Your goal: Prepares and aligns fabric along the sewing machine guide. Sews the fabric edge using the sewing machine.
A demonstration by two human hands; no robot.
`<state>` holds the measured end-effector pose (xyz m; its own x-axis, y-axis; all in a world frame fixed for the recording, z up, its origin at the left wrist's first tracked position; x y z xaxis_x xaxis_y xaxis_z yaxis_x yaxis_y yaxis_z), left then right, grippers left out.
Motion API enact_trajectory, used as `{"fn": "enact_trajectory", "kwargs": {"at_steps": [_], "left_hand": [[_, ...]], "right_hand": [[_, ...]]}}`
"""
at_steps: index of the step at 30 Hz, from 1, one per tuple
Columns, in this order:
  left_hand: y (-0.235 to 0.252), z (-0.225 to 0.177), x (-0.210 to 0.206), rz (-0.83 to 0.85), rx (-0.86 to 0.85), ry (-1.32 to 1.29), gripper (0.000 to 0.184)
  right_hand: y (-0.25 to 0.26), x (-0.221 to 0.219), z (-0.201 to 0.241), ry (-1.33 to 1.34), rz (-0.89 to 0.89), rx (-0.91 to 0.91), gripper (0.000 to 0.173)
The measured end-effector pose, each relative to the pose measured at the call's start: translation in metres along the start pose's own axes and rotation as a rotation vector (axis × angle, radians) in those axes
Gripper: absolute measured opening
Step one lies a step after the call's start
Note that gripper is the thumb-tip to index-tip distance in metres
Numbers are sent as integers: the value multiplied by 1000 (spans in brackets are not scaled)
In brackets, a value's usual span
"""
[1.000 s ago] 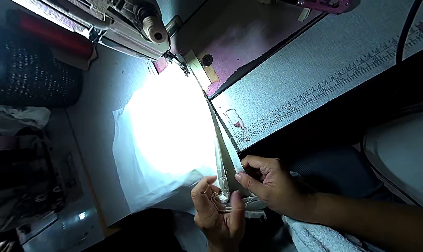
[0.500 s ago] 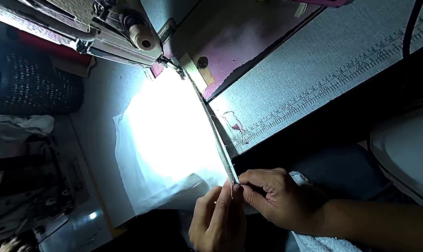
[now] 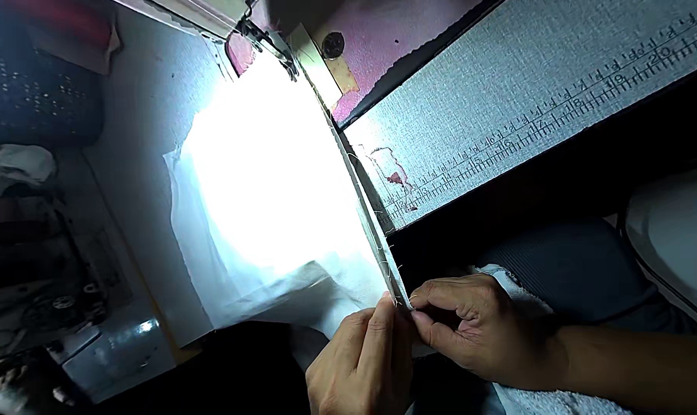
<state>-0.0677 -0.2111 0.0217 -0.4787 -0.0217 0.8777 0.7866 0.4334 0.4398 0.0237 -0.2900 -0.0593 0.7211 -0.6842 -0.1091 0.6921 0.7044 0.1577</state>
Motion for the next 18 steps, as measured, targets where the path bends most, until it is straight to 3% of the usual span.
{"fn": "enact_trajectory", "kwargs": {"at_steps": [7,18], "left_hand": [[1,7,-5,89,104,-157,18],[-12,15,-4,-24,237,-246,17]], "right_hand": [[-2,-4,-3,8,39,-10,12],[-5,-8,-3,15,88,-12,13]]}}
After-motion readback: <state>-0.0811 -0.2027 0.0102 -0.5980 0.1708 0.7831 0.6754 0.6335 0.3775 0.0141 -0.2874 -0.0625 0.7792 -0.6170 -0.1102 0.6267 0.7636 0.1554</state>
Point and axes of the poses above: each hand's wrist, its own y-axis towards the middle knuckle, its own x-axis out of the back of the hand, z = x × y, the point moved 6 cm from there along y, towards the middle knuckle, and after that the axes turned 11 degrees about -z, right-handed, at the moved point
